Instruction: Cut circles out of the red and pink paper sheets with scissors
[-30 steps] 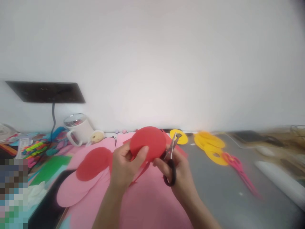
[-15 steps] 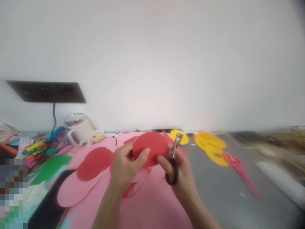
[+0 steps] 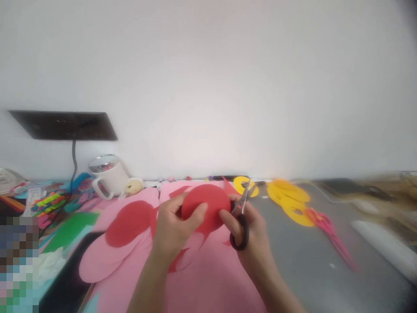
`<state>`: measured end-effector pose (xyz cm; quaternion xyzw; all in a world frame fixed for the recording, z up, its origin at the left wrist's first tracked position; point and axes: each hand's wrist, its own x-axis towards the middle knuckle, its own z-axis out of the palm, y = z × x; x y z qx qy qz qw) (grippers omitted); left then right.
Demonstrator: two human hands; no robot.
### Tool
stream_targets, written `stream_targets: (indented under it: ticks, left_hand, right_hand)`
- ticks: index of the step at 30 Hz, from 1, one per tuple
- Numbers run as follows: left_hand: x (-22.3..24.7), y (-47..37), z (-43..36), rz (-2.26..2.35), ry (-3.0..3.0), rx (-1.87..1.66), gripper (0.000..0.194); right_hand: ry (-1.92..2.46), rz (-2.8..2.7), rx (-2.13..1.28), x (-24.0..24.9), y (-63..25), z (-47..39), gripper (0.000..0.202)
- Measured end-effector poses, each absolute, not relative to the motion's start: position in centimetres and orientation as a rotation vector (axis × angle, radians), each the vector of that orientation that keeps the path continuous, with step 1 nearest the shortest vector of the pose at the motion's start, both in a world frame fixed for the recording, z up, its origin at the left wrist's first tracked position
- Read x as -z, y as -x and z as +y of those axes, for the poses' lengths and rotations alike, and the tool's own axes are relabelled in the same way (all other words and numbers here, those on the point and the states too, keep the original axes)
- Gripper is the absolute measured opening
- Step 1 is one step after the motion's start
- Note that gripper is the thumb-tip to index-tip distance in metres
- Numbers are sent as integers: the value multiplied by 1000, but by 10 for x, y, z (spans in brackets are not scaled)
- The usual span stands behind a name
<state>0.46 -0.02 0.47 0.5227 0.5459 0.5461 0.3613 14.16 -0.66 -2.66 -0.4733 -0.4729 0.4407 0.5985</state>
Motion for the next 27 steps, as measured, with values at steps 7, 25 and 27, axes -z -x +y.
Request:
stream_targets:
  ticks: [7,25,27]
  left_hand:
    - [-6,-4,0,1427,-1314,-1425,26]
    - [1,-11,2,1209,-1275,-1196,24]
    - [4,-12,2,1340,-1241,-1223,31]
  right_hand:
    - [1060,-1165,-1135,28,-140,-8,24]
    - [1179,-894,-851,23,-140,-7,21]
    - [1138,-973,-937,24,-139,-7,22]
